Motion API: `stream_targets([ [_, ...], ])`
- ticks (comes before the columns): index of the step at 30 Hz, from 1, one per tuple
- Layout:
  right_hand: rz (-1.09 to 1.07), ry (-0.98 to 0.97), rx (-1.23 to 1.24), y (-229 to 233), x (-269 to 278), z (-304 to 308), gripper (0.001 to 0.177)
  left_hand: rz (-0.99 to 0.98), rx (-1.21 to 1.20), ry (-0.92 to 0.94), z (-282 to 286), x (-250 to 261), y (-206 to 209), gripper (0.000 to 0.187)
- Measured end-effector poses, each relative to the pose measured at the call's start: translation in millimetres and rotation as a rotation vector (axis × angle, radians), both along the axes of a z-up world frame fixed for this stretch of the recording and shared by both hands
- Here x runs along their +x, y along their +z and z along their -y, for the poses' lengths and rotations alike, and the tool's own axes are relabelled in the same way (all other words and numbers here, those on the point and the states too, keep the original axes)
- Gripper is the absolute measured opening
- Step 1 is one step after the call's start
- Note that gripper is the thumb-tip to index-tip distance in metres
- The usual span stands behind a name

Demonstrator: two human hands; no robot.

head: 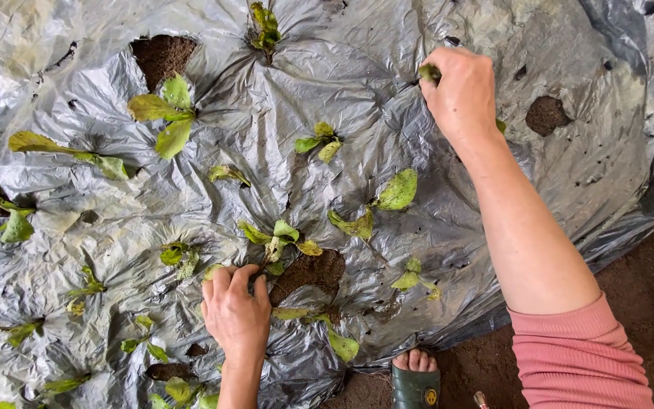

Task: The person plants small green seedlings into pre-cut holes in a black plastic sheet laid over soil. They pick up seedlings, place them into the holes, and press the surrounding plastic and soil around the base of each plant.

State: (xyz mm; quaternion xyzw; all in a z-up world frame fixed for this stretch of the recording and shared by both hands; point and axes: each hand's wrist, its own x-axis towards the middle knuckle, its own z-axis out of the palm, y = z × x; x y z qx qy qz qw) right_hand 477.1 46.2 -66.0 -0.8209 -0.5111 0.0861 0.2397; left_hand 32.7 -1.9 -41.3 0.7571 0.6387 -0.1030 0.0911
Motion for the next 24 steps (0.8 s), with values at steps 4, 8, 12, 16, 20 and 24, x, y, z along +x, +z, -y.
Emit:
stream_targets([
  [4,0.010,-0.070,0.048,-2.6,-4.2,0.5,0.014,-0.016,-0.072,0.053,-3.3,3.3,0.7,0.025],
  [8,0.056,-0.078,0.094,-15.1,-3.1,-0.5,0.015,-0.024,-0.120,0.078,-5.7,6.4,3.6,0.022],
  [12,0.039,-0.074,0.095,-8.5,-11.3,-2.3,0.023,-0.034,-0.118,0.072,-3.1,4.4,0.5,0.019],
  [16,-0.142,-0.152,-0.032,30.1,-8.4,-8.5,0.024,-0.015,-0.127,0.076,-0.1,5.0,1.0,0.030],
  [20,-0.555,-0.307,-0.311,107.3,-1.9,-9.3,0.074,0.061,-0.164,0.079,1.7,-1.6,-5.9,0.020],
  [24,-0.377,-0.146,0.049,103.5,11.8,23.5,0.069,0.203,-0.046,0.106,6.2,-1.4,13.7,0.015],
])
